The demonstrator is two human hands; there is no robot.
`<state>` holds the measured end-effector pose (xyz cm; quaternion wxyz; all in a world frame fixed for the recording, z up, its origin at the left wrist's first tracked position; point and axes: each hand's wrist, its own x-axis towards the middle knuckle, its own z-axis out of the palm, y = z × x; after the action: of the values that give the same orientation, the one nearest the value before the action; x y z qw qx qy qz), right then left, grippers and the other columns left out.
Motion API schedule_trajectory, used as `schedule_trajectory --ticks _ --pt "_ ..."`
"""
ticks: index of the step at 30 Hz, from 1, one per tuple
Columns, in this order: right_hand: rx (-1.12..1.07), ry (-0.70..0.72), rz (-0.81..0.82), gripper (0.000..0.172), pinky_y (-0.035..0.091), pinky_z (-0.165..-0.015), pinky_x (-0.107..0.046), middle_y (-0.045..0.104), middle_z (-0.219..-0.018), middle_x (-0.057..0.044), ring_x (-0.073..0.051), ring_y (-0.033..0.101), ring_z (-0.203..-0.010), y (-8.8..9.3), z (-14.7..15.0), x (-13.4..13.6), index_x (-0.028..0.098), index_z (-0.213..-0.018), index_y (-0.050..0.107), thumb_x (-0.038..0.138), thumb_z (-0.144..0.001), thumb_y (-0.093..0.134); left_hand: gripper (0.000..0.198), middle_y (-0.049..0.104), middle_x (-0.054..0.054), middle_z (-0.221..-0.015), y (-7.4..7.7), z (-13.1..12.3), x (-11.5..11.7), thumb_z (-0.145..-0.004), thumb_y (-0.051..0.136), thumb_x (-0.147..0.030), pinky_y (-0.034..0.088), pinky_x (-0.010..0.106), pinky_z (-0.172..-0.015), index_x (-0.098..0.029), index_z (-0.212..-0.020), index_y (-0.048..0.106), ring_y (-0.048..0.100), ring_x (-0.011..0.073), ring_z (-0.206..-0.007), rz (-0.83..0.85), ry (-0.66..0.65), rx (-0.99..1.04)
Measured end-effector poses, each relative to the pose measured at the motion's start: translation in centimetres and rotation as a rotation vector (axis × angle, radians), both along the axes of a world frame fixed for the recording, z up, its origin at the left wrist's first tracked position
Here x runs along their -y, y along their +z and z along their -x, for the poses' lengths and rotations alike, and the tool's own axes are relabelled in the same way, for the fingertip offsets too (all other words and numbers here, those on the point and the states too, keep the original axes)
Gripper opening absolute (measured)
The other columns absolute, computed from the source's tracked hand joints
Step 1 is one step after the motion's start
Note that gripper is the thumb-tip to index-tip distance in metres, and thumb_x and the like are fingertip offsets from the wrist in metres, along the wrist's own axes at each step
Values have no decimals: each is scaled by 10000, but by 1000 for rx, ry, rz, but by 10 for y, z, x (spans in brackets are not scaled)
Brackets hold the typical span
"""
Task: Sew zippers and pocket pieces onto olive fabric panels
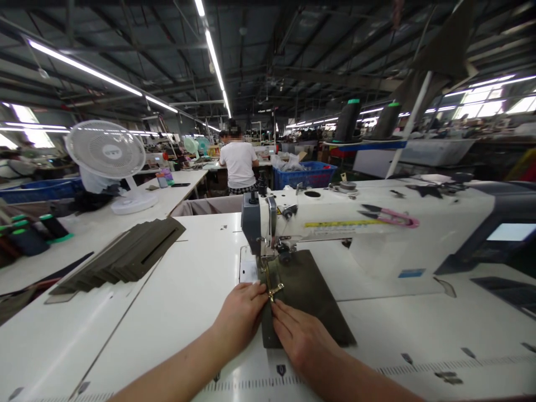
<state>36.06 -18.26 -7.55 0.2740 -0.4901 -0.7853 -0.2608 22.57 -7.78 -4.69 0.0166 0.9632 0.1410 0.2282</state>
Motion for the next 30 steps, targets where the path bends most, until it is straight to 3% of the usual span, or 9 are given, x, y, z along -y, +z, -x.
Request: schedule_trajectory --ticks 13,21,25,27,30 --pt "-37 -10 52 292 506 -845 -277 670 -924 -168 -215 626 -893 8 -11 -20 26 -865 657 7 -780 378 324 645 93 -1010 -1 -11 -20 -701 473 -54 520 375 -795 -140 -985 602 603 224 -895 -12 -27 39" --pt "-88 4 81 295 471 -889 -278 660 -943 -170 -213 608 -922 8 -17 -33 16 -907 644 6 -778 379 236 574 85 -848 0 -20 -31 -749 438 -69 508 339 -673 -140 -893 611 544 202 -738 60 64 -19" --pt "-286 78 272 232 449 -899 -301 647 -989 -126 -214 576 -968 26 -24 -24 85 -954 627 204 -820 479 267 540 101 -891 2 -18 -32 -719 434 -69 491 353 -722 -131 -924 594 526 213 -782 95 62 -78" --pt "-407 27 372 238 465 -830 -316 642 -946 -92 -200 578 -900 35 -29 -23 136 -952 614 286 -855 457 297 526 104 -908 4 -17 -31 -678 447 -62 479 361 -758 -129 -932 586 519 217 -809 101 57 -124" --pt "-406 -229 368 192 444 -717 -343 611 -864 -84 -217 553 -812 39 -34 -36 161 -920 609 263 -862 457 296 515 103 -913 10 -16 -27 -654 450 -62 469 362 -781 -131 -909 584 517 217 -819 99 87 -190"
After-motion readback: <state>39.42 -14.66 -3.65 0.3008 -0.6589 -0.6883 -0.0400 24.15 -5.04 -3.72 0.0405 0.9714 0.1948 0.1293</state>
